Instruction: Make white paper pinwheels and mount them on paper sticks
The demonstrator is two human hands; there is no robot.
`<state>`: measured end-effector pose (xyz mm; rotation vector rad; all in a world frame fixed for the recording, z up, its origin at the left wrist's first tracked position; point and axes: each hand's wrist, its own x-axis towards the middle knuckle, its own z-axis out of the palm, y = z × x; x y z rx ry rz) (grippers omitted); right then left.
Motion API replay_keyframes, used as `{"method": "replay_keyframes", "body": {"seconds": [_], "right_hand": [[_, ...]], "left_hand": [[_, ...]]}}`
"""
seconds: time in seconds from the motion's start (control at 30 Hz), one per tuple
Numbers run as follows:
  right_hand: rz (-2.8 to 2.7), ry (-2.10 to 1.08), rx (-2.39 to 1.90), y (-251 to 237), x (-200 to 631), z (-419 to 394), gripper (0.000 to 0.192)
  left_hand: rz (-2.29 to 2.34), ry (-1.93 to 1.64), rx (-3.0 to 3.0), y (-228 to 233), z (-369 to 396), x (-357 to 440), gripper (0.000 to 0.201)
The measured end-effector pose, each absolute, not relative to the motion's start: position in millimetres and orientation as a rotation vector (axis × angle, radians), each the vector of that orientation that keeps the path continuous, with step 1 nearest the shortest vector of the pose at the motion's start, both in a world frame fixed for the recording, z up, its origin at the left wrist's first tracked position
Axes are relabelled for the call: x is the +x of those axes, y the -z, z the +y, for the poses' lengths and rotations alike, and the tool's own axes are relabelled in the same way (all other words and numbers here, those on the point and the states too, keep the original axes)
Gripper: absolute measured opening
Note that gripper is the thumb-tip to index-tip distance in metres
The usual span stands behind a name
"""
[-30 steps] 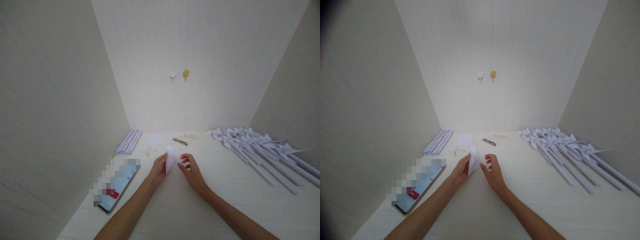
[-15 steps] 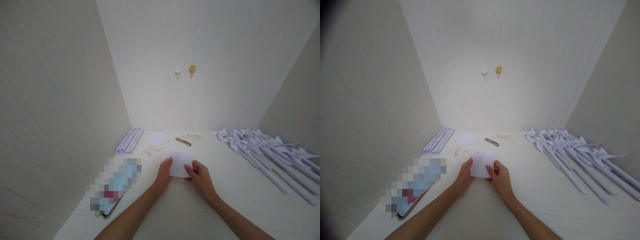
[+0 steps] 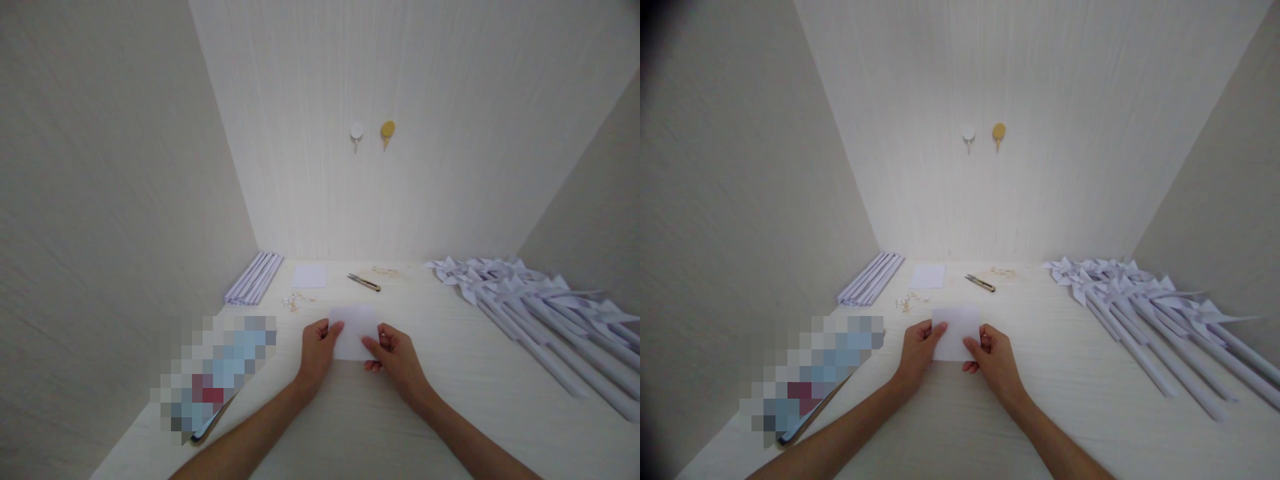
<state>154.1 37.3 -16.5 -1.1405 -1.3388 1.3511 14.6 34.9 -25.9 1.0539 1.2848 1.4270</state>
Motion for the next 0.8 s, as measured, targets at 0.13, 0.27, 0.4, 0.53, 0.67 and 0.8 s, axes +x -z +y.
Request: {"method": "replay_keyframes", "body": {"seconds": [0.13,0.27,0.4,0.53,0.67,0.8], "right_hand": [[-1.346,-1.431,-1.061,17,154,36,0.033],[-1.252,-1.354,-0.929,16,155,32,0.057],[-1.399,-1.32,-0.976,14,158,34,0.051],[-1.319,-1.319,-1.081,19,162,45,0.028],[-1.168,-1.287,-1.094,24,164,51,0.03],[-1.163,-1.272,-1.08,23,164,49,0.028]], "left_hand": [[1.22,-1.404,0.967,23,35,12,0.033],[1.137,-1.302,0.948,17,35,10,0.032],[1.118,-1.245,0.986,14,37,6,0.036],[1.136,-1.374,1.065,13,39,3,0.04],[1.083,-1.362,1.194,12,40,1,0.024],[1.1,-1.336,1.381,11,38,1,0.031]]}}
